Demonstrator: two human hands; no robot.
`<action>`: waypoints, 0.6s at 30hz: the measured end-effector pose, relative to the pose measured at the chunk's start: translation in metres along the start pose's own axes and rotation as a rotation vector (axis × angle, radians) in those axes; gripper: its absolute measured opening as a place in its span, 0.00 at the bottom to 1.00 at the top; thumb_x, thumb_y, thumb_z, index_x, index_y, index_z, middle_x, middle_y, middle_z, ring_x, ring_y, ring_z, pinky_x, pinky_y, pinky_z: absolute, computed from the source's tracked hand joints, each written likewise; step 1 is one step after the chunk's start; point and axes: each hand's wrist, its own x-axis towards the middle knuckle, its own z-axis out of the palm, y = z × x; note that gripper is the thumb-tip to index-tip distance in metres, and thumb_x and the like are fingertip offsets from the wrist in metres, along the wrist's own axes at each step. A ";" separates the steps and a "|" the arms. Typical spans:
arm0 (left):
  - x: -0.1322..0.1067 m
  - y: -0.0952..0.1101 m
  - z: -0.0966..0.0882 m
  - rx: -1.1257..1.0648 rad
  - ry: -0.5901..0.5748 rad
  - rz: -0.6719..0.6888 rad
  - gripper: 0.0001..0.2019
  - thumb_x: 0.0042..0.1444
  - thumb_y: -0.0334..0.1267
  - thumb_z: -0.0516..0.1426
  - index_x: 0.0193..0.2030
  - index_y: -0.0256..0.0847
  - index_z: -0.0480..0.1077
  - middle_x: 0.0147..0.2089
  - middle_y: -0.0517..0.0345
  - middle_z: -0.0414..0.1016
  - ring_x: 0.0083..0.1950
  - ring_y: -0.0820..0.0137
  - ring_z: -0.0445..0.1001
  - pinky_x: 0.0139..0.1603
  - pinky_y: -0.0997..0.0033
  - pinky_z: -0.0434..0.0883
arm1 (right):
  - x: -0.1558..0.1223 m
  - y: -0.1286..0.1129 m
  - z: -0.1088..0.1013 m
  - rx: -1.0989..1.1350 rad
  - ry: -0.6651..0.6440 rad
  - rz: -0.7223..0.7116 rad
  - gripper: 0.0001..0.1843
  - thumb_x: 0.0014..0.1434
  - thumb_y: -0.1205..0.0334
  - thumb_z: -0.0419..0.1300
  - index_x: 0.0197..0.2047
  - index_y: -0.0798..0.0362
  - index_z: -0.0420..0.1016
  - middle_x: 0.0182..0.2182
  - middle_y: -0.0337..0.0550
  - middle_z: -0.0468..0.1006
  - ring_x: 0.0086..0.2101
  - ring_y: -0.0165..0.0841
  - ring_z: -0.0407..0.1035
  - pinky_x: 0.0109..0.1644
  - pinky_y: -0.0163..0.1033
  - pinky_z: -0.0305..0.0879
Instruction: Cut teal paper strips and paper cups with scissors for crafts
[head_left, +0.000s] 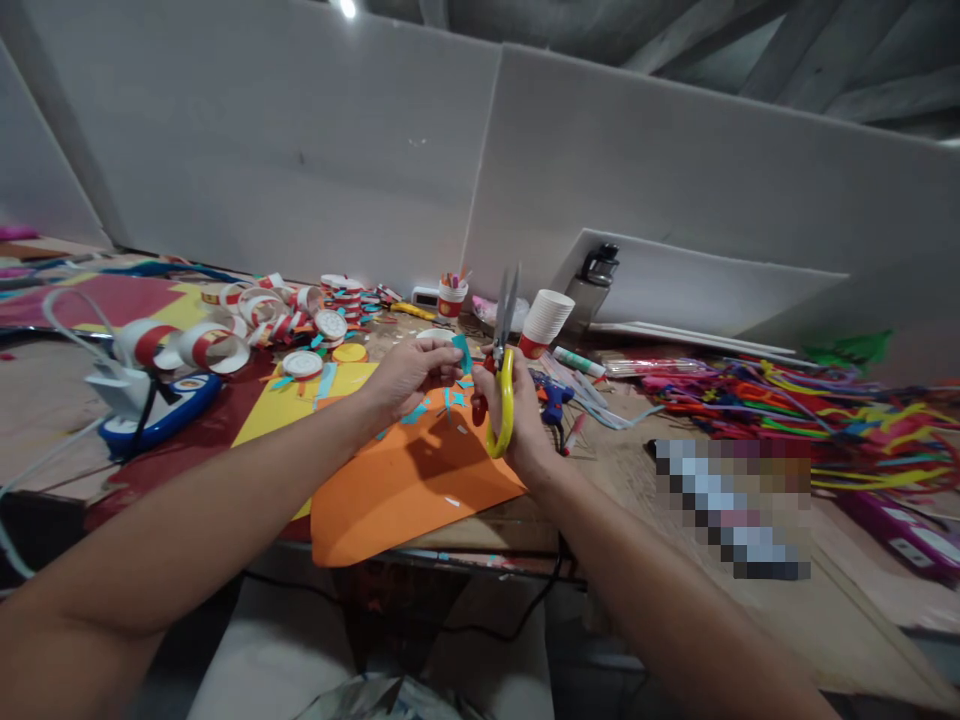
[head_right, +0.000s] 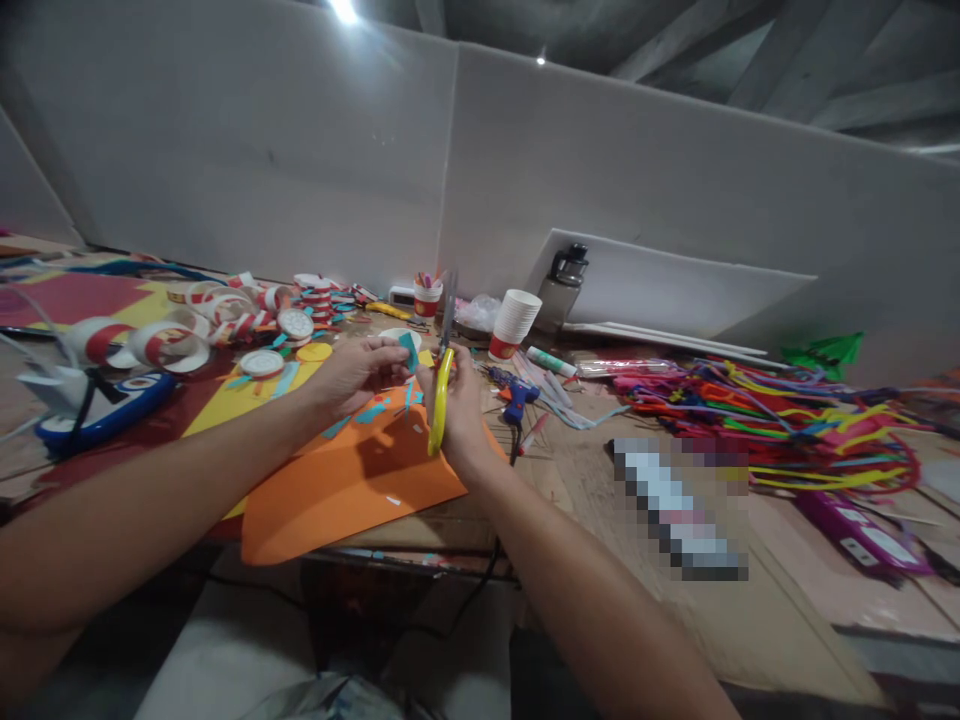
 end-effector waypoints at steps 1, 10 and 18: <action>0.001 0.004 -0.001 0.000 0.009 -0.009 0.08 0.43 0.31 0.66 0.28 0.33 0.71 0.24 0.61 0.72 0.25 0.79 0.71 0.33 0.76 0.70 | 0.000 0.000 -0.002 -0.022 -0.002 0.009 0.19 0.58 0.49 0.57 0.47 0.47 0.58 0.26 0.31 0.61 0.22 0.25 0.59 0.25 0.31 0.61; 0.010 0.030 -0.016 0.013 0.144 0.056 0.05 0.42 0.31 0.63 0.28 0.34 0.72 0.26 0.59 0.74 0.27 0.76 0.72 0.27 0.77 0.68 | -0.002 -0.011 -0.019 -0.369 -0.222 0.013 0.14 0.60 0.48 0.59 0.35 0.49 0.63 0.23 0.34 0.65 0.24 0.28 0.62 0.27 0.33 0.60; 0.008 0.031 -0.014 0.039 0.147 0.058 0.04 0.43 0.31 0.61 0.29 0.36 0.71 0.27 0.59 0.75 0.27 0.75 0.74 0.28 0.75 0.70 | -0.008 -0.015 -0.015 -0.279 -0.337 0.003 0.18 0.59 0.45 0.59 0.32 0.49 0.61 0.21 0.31 0.63 0.20 0.25 0.58 0.22 0.31 0.56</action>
